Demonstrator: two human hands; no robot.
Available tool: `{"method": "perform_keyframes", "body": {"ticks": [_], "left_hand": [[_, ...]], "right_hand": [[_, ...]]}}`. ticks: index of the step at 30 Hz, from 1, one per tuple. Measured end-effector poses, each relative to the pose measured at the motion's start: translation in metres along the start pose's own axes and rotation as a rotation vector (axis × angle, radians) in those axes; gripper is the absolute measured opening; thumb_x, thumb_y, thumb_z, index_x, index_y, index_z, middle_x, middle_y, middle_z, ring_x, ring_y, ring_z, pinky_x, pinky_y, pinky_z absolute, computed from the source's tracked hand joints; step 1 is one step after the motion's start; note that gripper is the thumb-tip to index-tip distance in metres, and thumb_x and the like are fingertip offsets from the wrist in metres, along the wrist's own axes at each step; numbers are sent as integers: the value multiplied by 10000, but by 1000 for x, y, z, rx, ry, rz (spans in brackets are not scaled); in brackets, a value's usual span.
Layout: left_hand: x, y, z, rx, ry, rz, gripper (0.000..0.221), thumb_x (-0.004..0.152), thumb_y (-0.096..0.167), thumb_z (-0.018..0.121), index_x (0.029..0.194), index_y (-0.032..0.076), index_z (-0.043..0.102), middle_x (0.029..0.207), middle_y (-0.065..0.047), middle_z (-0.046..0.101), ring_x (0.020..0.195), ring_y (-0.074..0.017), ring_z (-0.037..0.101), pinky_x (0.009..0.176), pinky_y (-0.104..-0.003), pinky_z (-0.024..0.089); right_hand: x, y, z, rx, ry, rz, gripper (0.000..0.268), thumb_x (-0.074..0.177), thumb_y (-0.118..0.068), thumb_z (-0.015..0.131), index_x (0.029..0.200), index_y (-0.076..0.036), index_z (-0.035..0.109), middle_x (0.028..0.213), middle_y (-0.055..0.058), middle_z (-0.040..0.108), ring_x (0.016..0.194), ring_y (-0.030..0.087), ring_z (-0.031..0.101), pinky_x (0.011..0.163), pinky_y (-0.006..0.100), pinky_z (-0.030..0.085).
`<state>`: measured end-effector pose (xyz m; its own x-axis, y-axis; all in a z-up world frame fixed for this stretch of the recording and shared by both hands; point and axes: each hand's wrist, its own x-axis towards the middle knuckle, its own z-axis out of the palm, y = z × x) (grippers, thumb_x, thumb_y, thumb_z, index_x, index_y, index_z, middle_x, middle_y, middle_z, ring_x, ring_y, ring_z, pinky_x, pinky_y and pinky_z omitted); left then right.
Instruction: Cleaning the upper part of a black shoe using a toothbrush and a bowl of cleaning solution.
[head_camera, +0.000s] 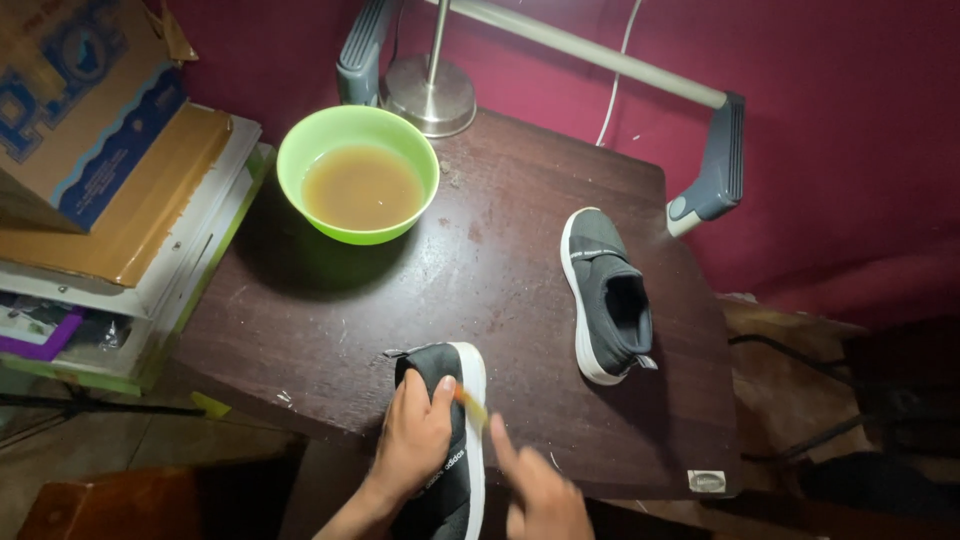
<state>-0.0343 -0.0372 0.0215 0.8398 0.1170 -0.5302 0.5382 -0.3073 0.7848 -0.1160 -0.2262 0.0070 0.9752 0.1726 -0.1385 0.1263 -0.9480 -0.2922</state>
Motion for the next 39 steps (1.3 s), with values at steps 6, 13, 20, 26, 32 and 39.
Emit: {"method": "perform_keyframes", "body": {"ticks": [6,13,20,26,32,39], "left_hand": [[4,-6,4,2,16,40,380,1016,432,475,912,67,507,972,-138,667,962,-312,638,895,-445,477],[7,-13,7,1,52,76,383,1007,424,481,913,53,500,983,-181,670,977,-363,635,903,-478,454],[13,-23,8,-57,43,76,393,1027,418,499,843,73,452,883,-116,621,860,-269,585,836,-427,465],[17,-25,18,130,54,102,410,1016,470,441,980,68,514,1027,-242,654,1039,-460,608,940,-539,436],[12,-18,13,84,35,65,393,1012,450,465,970,62,512,1036,-219,652,1061,-430,602,935,-518,437],[12,-25,20,138,27,84,400,1023,448,437,958,64,523,993,-197,656,980,-396,629,894,-504,461]], "right_hand": [[9,-7,-6,63,52,63,995,693,-62,482,1587,-470,329,744,-24,385,572,219,458,519,388,437],[75,-36,-50,180,-214,231,917,812,-90,394,1623,-487,232,880,38,510,832,331,587,768,479,481],[-16,-14,12,-68,504,-28,760,822,15,498,1451,-408,559,644,-64,309,443,80,261,405,214,308],[59,-26,-33,110,-112,187,953,752,-113,479,1588,-529,291,883,5,478,767,385,614,676,578,493],[48,-18,-32,266,-135,199,926,777,-81,428,1596,-501,322,786,41,469,717,323,581,662,437,463],[-6,5,11,3,152,74,885,725,-130,503,1534,-477,414,760,-13,408,567,242,488,503,394,422]]}}
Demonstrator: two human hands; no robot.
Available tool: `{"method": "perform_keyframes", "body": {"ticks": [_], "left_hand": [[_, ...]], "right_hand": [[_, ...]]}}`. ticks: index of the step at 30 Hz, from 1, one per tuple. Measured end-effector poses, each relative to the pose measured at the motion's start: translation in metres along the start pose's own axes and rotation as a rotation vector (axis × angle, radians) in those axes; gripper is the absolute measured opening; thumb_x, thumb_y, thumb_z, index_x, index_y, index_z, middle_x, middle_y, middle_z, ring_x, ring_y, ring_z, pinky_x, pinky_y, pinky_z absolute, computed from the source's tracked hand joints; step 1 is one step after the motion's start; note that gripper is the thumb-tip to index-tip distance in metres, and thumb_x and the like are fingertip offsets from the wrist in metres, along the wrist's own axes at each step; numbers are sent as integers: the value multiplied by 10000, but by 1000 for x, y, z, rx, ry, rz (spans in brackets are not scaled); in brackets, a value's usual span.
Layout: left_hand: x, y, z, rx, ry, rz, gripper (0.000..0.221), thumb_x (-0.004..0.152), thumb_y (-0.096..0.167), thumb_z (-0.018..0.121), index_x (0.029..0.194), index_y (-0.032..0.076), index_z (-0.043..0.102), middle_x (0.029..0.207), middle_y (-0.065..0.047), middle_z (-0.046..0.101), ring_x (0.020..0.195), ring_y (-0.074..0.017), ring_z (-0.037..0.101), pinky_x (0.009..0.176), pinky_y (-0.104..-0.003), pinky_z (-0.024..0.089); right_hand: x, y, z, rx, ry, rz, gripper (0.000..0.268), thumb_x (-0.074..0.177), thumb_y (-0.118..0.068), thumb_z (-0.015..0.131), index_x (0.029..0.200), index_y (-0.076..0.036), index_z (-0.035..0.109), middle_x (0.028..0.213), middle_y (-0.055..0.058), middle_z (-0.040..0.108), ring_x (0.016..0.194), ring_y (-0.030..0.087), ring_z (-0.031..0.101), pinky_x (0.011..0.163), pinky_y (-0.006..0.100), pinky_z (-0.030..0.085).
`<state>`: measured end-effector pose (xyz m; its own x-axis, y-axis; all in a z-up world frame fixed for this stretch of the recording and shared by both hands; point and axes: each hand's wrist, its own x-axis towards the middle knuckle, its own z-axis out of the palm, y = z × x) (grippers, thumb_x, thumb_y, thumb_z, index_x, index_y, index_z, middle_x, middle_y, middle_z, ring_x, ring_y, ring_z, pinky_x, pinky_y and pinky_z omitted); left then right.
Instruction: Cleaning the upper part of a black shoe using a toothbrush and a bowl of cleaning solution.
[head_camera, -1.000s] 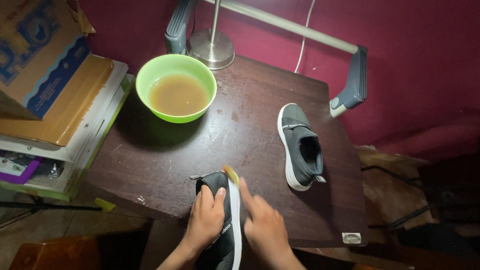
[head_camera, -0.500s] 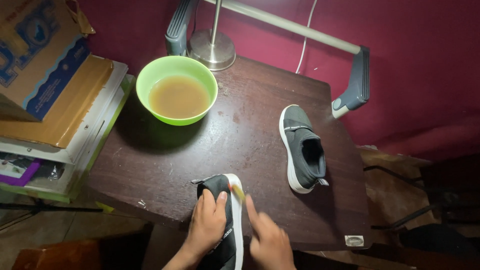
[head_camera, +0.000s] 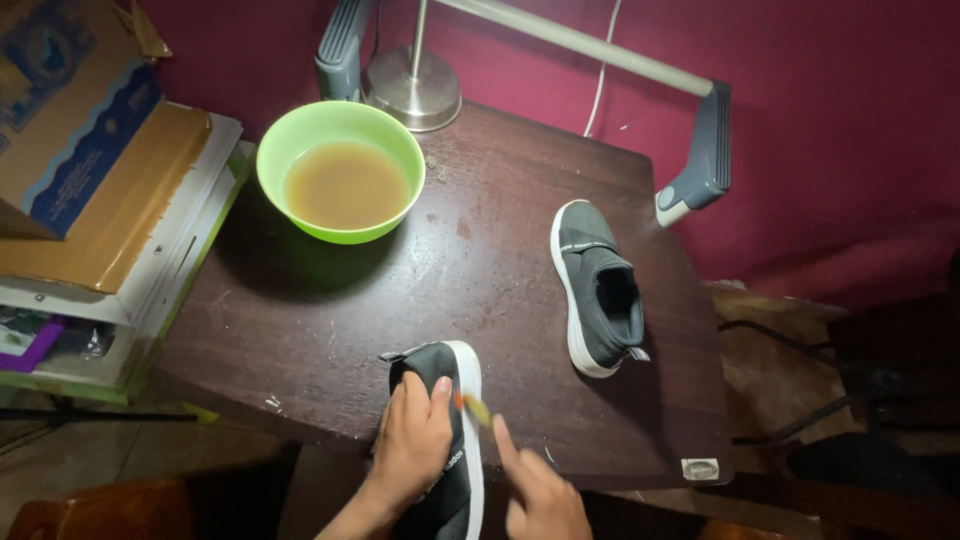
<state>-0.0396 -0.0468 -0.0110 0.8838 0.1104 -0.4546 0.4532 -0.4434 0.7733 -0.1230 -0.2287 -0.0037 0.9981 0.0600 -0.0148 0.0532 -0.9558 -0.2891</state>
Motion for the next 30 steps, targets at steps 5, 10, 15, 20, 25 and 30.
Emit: {"method": "perform_keyframes", "body": {"ticks": [5,10,15,20,25,30], "left_hand": [[6,-5,16,73,78,137,360,1029,414,444,934,71,496,949,-237,655,958,-467,620,871,-561,446],[7,-7,16,84,124,169,366,1032,411,462,911,67,491,907,-215,648,907,-459,620,830,-567,451],[5,-2,12,78,109,164,354,1030,403,457,928,68,508,940,-213,659,942,-450,629,855,-550,462],[8,-9,17,83,151,194,346,1023,393,485,918,63,506,920,-224,661,924,-464,628,849,-561,460],[4,1,6,46,91,134,364,1023,407,461,933,60,521,949,-209,668,945,-436,639,863,-543,468],[4,1,8,54,98,137,359,1020,409,460,939,65,521,939,-206,671,921,-431,639,844,-544,466]], "right_hand": [[82,-39,-46,130,-315,204,930,764,-113,442,1596,-505,308,833,66,469,756,399,597,676,534,440],[91,-28,-41,367,-217,167,875,891,-10,337,1643,-435,197,871,57,501,781,266,571,768,371,488],[84,-27,-35,320,-218,148,973,707,58,350,1523,-452,489,987,24,465,853,255,561,764,389,542],[82,-19,-21,218,-176,80,933,719,29,426,1505,-469,495,1023,35,474,840,340,621,712,478,541],[64,-18,-20,116,-94,-27,800,848,7,516,1512,-438,485,952,35,457,660,317,578,586,501,526],[47,-13,-14,61,-147,21,781,883,-54,512,1532,-480,429,962,9,448,661,305,570,554,508,533]]}}
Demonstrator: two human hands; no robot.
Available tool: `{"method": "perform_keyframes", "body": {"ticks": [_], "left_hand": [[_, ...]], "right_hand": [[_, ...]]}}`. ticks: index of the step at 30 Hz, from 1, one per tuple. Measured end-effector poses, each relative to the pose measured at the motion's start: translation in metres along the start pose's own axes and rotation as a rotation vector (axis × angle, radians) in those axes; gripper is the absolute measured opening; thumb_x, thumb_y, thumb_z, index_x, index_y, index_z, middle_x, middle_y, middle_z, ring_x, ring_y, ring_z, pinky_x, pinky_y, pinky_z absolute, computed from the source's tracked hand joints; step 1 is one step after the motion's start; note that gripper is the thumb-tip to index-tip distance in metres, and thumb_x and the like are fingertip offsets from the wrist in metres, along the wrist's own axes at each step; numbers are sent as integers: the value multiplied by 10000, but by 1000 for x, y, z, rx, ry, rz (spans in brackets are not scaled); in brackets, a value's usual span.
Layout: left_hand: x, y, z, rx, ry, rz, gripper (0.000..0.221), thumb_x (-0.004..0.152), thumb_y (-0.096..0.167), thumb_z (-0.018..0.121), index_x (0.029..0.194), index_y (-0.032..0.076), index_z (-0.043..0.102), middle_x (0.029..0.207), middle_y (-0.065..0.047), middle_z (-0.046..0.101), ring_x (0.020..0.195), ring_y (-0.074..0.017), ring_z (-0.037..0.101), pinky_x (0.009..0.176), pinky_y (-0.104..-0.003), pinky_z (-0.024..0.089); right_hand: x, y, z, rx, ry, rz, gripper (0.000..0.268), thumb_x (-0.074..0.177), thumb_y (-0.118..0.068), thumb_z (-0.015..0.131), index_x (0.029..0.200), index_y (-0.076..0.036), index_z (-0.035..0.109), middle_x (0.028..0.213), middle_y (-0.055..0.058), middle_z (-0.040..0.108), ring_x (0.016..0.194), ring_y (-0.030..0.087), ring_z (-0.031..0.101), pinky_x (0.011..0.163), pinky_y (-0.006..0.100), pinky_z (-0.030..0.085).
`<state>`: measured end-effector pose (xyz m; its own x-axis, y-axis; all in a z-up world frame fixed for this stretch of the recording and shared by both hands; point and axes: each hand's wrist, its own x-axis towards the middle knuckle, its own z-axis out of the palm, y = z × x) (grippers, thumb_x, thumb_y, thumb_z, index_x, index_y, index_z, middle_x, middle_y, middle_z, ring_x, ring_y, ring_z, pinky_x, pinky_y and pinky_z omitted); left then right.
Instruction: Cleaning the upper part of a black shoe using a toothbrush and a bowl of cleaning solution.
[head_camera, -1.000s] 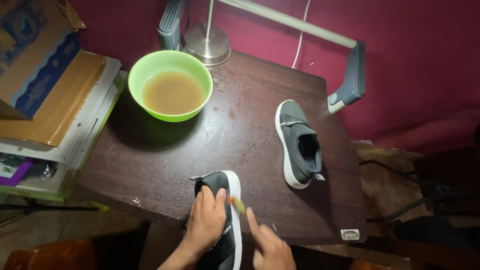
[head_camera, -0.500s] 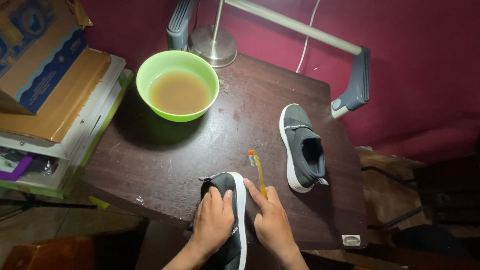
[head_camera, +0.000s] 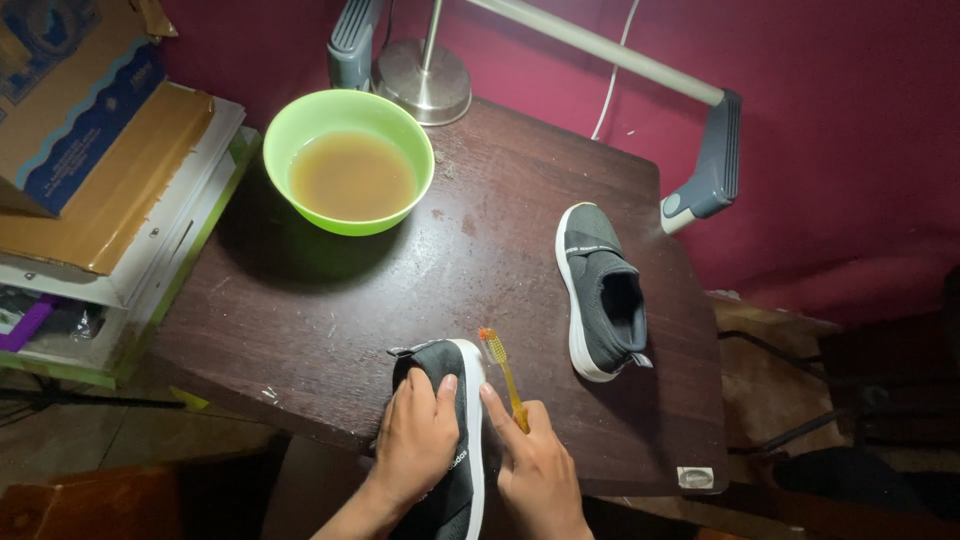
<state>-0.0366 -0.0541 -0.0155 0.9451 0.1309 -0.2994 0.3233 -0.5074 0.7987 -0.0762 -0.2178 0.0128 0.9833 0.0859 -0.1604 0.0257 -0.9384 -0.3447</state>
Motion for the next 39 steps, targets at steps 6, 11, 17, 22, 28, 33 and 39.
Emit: {"method": "perform_keyframes", "body": {"ticks": [6,11,17,22,28,33,39], "left_hand": [[0,-3,2,12,24,18,353,1023,402,466,923,66,506,920,-209,658,905,-440,627,837,-549,457],[0,0,-1,10,7,14,356,1030,400,459,920,66,516,900,-196,657,868,-412,638,806,-541,467],[-2,-2,6,67,43,50,372,1028,407,456,913,58,518,900,-234,661,892,-470,639,825,-571,466],[-3,7,-2,18,-12,-47,383,1025,416,439,924,55,520,944,-216,661,938,-448,630,863,-547,461],[3,-5,5,34,-3,2,398,1022,429,444,949,45,519,967,-258,653,964,-480,618,890,-566,446],[1,-2,-1,-9,-25,-32,395,1015,429,453,963,43,517,997,-244,646,992,-469,608,890,-554,444],[0,7,-6,-17,-45,-77,396,1015,437,445,997,50,527,1030,-227,650,1013,-440,618,906,-540,454]], "right_hand": [[-5,-9,-25,191,-134,130,774,909,-150,427,1596,-454,241,1084,11,536,838,327,642,763,460,519],[-17,7,-14,250,-114,99,852,875,-17,373,1646,-355,245,935,19,526,752,264,597,717,350,507],[3,-25,-19,256,-79,91,881,829,-15,395,1647,-301,236,988,83,556,850,331,624,742,427,504],[-28,2,4,131,-101,77,921,828,-29,434,1654,-354,189,856,45,501,679,306,563,598,427,471],[-55,15,11,57,-99,128,915,800,-96,419,1636,-431,258,734,30,377,545,273,524,547,378,432],[17,-36,-39,113,-197,104,807,880,-193,400,1648,-359,213,907,82,544,854,356,605,742,487,478],[-10,-15,-19,100,-151,63,861,834,-177,439,1643,-372,222,890,61,526,828,358,614,724,515,495]]}}
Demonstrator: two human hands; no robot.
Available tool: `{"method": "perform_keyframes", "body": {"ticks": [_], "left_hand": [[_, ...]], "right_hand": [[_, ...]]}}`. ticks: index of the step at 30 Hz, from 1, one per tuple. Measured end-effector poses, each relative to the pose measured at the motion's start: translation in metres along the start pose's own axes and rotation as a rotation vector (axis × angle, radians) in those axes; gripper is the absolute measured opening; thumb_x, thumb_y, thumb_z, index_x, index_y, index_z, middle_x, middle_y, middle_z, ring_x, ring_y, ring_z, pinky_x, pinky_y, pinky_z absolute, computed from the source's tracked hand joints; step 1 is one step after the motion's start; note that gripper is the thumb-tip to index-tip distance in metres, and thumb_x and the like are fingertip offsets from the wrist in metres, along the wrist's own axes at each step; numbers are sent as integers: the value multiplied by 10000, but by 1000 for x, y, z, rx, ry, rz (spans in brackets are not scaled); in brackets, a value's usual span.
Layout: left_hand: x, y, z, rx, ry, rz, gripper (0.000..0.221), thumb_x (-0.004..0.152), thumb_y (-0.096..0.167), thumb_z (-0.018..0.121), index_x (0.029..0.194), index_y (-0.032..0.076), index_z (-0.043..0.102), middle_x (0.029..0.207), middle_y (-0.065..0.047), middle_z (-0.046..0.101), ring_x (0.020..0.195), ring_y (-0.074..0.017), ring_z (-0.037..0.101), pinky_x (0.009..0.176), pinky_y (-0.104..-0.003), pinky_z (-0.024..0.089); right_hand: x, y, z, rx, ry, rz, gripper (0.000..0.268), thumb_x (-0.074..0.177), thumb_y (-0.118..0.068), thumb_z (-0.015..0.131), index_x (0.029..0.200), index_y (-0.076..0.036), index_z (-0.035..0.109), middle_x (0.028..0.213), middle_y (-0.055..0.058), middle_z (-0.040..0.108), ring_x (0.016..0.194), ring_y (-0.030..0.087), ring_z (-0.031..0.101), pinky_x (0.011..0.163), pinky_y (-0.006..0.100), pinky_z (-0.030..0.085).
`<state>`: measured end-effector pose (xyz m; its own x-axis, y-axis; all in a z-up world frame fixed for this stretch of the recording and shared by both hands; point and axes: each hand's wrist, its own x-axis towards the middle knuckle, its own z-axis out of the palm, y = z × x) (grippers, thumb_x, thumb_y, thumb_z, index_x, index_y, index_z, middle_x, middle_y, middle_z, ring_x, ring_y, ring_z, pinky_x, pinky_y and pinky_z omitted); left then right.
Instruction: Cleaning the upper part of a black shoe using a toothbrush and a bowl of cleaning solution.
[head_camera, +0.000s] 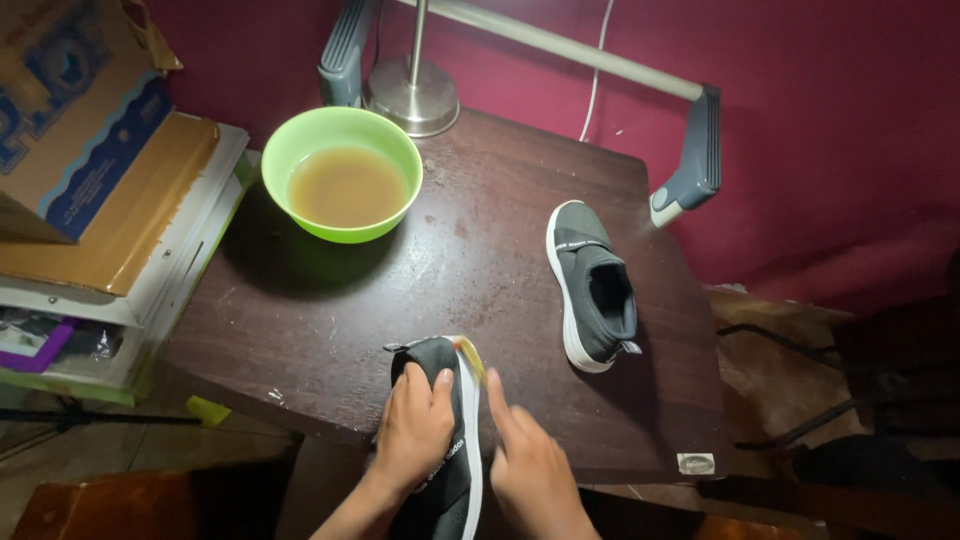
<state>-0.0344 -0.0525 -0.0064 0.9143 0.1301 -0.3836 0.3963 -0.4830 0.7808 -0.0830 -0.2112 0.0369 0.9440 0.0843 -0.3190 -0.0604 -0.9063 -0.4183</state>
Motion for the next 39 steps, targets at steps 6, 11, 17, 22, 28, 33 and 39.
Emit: {"method": "perform_keyframes", "body": {"ticks": [6,11,17,22,28,33,39], "left_hand": [[-5,10,-16,-62,-69,-83,394,1020,436,449,1018,51,533,1061,-175,654,1026,-362,634,909,-495,472],[-2,3,-11,-33,-50,-36,412,1021,442,432,993,44,533,1001,-190,647,980,-369,632,888,-496,471],[-5,5,-20,-123,-45,-59,394,997,421,450,1034,38,537,1106,-190,659,1069,-377,633,938,-503,470],[9,-18,-21,-185,-42,-19,382,1007,430,502,882,70,474,932,-111,615,910,-273,605,856,-439,471],[5,-15,-26,-203,-77,-12,368,994,431,497,960,66,525,985,-113,651,934,-262,636,851,-438,503],[-1,-2,-35,-211,-81,-48,358,995,416,488,1005,65,558,1047,-105,678,1006,-260,649,892,-427,498],[13,4,-41,-209,-96,-60,364,984,430,497,1049,80,574,1098,-90,676,1057,-252,644,943,-414,487]], "right_hand": [[-77,23,41,-144,353,-133,861,736,-152,493,1555,-410,432,686,-60,355,460,103,386,440,233,356],[-27,17,8,-84,-28,21,1057,737,-21,493,1655,-434,170,798,25,386,600,285,538,576,450,436],[18,-4,-15,20,-25,-25,893,823,-53,381,1647,-354,216,931,79,548,760,385,569,643,520,449],[-56,33,7,103,23,-250,1069,646,75,393,1636,-317,296,830,4,454,644,207,518,612,282,486],[-35,65,-8,51,-122,-414,1089,603,11,475,1627,-325,316,765,-8,448,702,174,512,588,330,463],[26,30,-33,30,16,-280,923,732,-81,449,1571,-460,385,784,-35,487,706,187,535,573,353,448],[-30,50,-41,213,-187,-562,1048,592,58,427,1571,-316,444,788,-16,508,694,166,507,631,293,433]]}}
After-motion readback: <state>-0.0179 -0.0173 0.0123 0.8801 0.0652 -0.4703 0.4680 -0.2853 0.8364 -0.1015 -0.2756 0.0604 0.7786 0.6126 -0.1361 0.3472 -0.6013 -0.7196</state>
